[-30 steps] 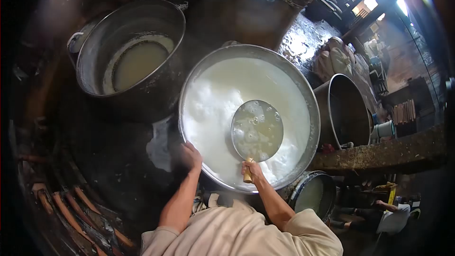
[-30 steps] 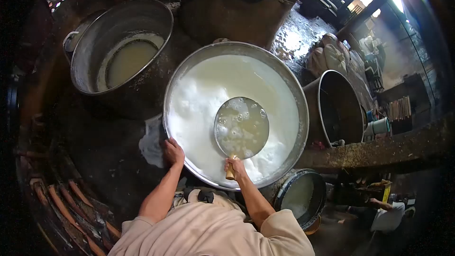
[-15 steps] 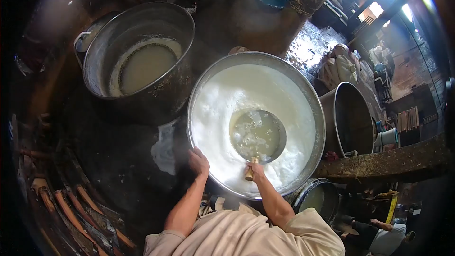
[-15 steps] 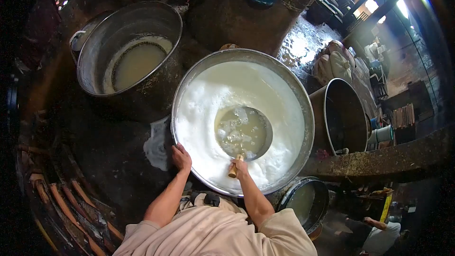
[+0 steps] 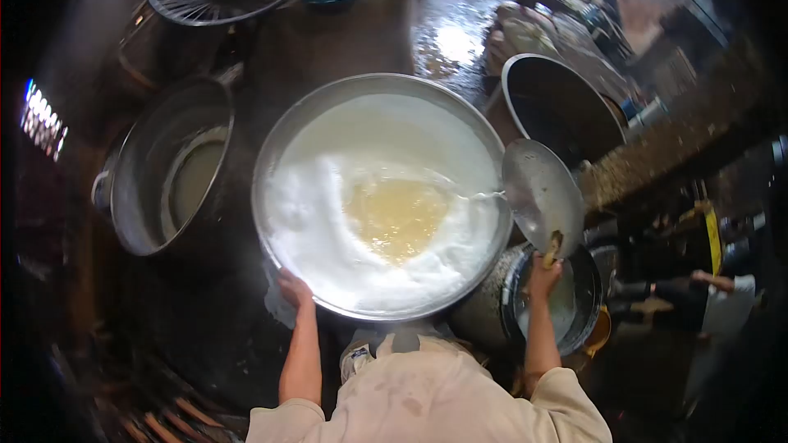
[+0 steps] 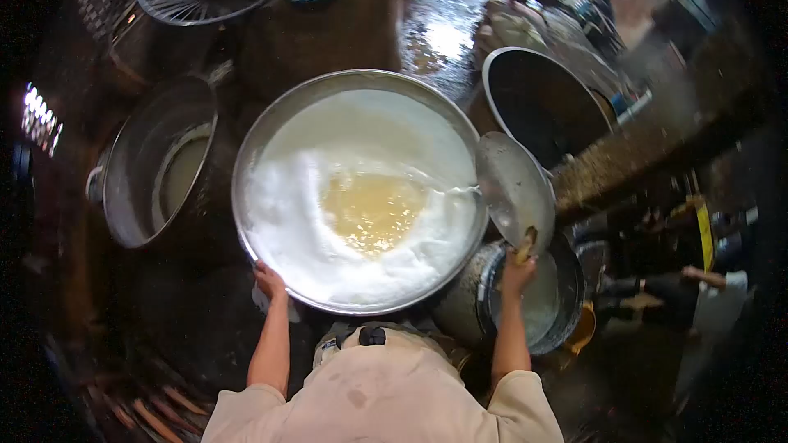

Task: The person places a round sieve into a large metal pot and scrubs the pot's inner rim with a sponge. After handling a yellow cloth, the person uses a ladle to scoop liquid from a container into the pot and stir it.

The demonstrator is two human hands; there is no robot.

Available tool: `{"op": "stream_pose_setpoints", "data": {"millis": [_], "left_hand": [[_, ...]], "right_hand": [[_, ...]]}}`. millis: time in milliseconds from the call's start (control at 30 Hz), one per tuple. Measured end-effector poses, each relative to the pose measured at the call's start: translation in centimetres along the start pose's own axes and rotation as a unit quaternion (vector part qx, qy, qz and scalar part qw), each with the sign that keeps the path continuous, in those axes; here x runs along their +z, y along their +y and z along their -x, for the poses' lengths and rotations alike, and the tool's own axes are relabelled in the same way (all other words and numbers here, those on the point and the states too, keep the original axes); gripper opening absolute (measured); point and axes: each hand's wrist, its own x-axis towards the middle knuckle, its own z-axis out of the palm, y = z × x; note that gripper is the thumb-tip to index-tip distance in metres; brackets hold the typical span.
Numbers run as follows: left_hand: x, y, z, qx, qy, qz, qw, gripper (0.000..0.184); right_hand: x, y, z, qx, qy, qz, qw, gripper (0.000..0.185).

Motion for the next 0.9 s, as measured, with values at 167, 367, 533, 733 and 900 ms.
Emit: {"op": "stream_pose_setpoints", "data": {"millis": [167, 367, 533, 733, 900], "left_hand": [[2.4, -2.1, -3.2, -0.005, 0.002, 0.012, 1.000, 0.060], [1.0, 0.2, -1.7, -0.008, 0.030, -0.109, 0.994, 0.056], [2.6, -1.0, 1.9, -0.068, 0.004, -0.011, 0.998, 0.049], [1.4, -0.7, 10.5, -0.090, -0.067, -0.010, 0.994, 0.055], [-1.3, -0.3, 11.4, -0.101, -0.158, -0.026, 0.982, 0.063]], "right_hand": [[-12.2, 12.1, -4.3, 0.058, 0.033, 0.220, 0.973, 0.041], [-14.0, 20.3, -7.0, 0.198, 0.019, 0.383, 0.902, 0.038], [-6.9, 30.2, -6.2, 0.335, -0.111, 0.257, 0.900, 0.039], [4.6, 34.9, -1.2, 0.575, -0.154, -0.092, 0.798, 0.015], [11.3, 39.5, 2.5, 0.622, -0.252, -0.317, 0.670, 0.010]]}}
